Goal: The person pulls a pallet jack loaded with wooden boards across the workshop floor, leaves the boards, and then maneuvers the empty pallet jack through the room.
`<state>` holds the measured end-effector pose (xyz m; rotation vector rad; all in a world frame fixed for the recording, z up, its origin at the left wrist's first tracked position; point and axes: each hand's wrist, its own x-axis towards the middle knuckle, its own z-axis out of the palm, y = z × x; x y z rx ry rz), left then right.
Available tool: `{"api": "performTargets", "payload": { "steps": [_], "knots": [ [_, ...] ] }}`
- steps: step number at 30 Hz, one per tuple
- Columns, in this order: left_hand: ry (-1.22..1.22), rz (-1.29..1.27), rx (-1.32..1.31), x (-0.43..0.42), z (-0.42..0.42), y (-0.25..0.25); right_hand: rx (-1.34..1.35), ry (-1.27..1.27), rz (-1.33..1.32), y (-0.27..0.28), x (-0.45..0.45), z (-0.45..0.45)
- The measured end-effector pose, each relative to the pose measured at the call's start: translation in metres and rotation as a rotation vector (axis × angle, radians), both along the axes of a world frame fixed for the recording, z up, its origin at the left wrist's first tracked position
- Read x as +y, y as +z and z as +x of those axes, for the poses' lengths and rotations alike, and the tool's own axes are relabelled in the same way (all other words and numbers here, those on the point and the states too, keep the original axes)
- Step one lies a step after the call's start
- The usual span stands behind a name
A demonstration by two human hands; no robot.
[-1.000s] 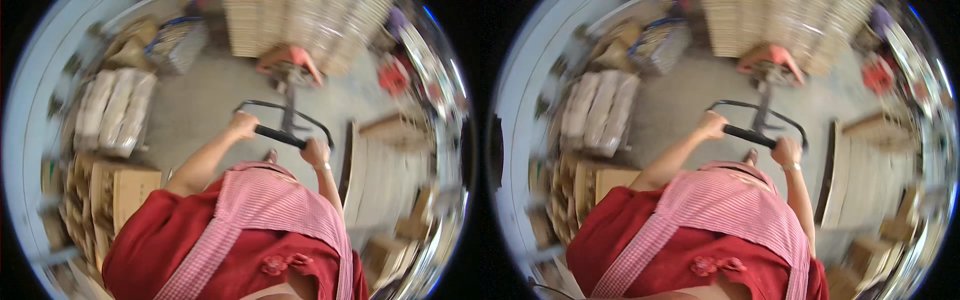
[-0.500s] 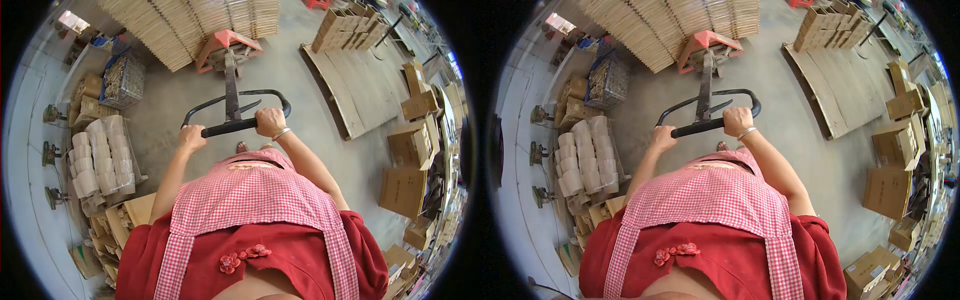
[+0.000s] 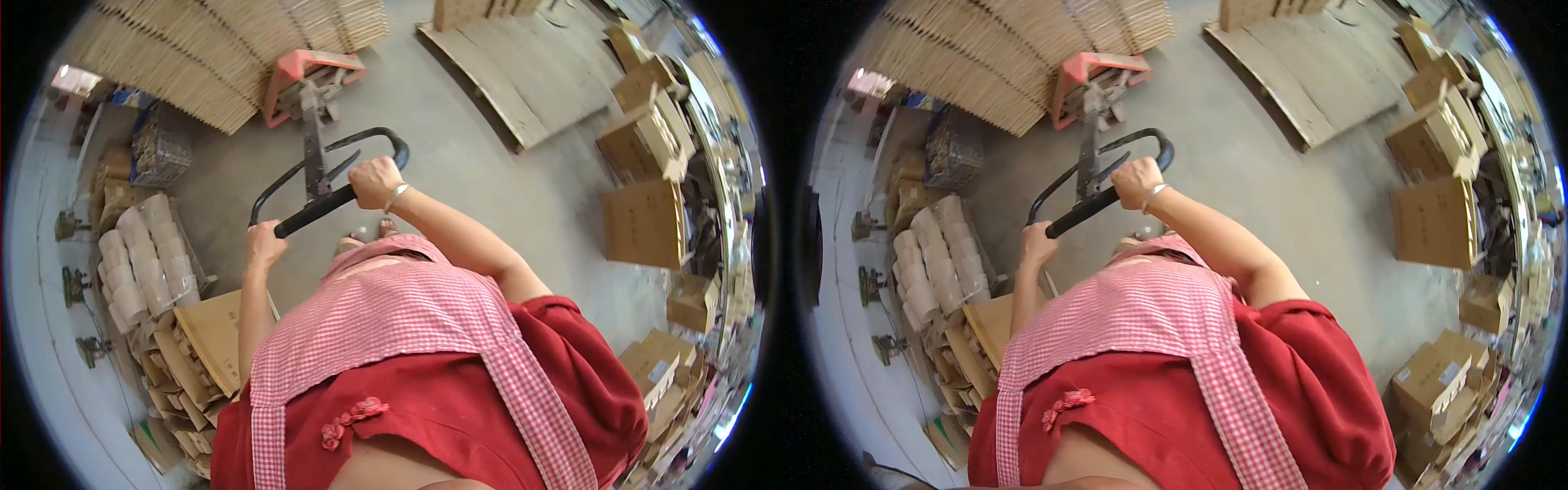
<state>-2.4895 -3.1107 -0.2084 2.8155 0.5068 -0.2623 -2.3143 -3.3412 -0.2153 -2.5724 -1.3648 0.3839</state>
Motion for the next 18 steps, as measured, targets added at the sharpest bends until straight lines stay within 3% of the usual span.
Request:
{"api": "performTargets", "payload": {
  "steps": [4,14,18],
  "knots": [
    [0.052,0.028,0.039,-0.073,-0.009,0.009,-0.012,-0.027,-0.039,0.002,-0.068,-0.01],
    [0.082,0.007,0.03,-0.1,-0.02,-0.005,0.011,-0.016,-0.068,-0.01,-0.095,-0.019],
    [0.046,0.047,0.078,-0.137,-0.022,0.018,0.048,-0.06,-0.088,-0.003,-0.12,-0.021]
  ]
}}
